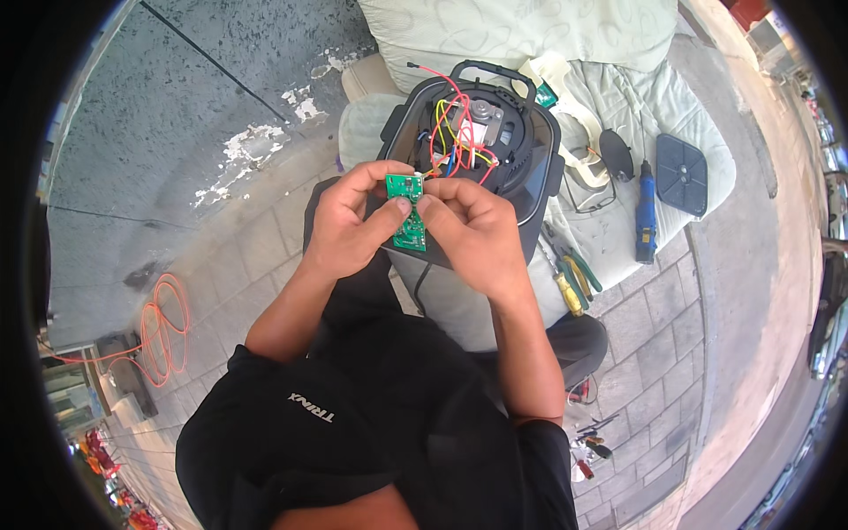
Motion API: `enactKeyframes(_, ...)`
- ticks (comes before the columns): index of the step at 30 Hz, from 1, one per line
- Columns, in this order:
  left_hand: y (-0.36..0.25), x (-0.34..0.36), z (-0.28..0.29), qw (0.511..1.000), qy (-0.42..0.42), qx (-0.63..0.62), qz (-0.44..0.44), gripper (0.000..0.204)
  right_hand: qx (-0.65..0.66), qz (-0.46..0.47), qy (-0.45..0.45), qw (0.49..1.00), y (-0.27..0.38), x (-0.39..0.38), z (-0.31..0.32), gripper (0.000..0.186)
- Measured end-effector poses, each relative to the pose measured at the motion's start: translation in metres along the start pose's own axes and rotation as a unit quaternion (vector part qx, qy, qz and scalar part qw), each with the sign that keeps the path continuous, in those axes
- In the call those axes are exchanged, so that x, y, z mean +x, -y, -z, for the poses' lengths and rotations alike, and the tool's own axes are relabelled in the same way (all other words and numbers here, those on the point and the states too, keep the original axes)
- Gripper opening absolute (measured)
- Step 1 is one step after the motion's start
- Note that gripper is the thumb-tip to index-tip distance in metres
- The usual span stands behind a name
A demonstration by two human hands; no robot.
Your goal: The person sits on the ground and works on a small green circuit board connected to a black device. They use a screwdriver to adjust components on the board and handle various colored wires attached to the device.
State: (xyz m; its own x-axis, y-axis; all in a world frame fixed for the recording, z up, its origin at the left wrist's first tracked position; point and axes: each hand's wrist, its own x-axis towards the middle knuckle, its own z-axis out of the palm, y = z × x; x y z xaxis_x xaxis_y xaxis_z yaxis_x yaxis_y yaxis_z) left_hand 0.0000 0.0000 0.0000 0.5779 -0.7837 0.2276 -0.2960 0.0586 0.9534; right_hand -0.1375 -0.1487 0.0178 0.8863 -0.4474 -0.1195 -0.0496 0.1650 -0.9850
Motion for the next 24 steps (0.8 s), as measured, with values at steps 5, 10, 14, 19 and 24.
enactKeyframes(5, 0.0, -0.003, -0.003, 1.0, -0.011, -0.029, 0.004, 0.038, 0.015, 0.074, -0.004, 0.997, -0.01, -0.002, -0.008, 0.021)
enactKeyframes(10, -0.003, 0.0, -0.002, 0.999, -0.012, -0.031, 0.003, 0.037, -0.009, 0.069, -0.013, 0.997, -0.01, -0.001, -0.01, 0.02)
enactKeyframes(14, -0.001, 0.0, -0.002, 1.0, -0.009, -0.018, -0.007, 0.036, -0.014, 0.063, -0.021, 0.998, -0.012, -0.001, -0.01, 0.019)
enactKeyframes(19, 0.002, 0.002, -0.001, 1.0, 0.001, -0.017, -0.002, 0.038, -0.027, 0.066, -0.029, 0.997, -0.011, -0.001, -0.009, 0.019)
enactKeyframes(24, 0.007, 0.006, 0.01, 0.984, 0.054, -0.157, 0.066, 0.038, -0.036, 0.08, -0.007, 0.996, -0.002, 0.001, -0.004, 0.023)
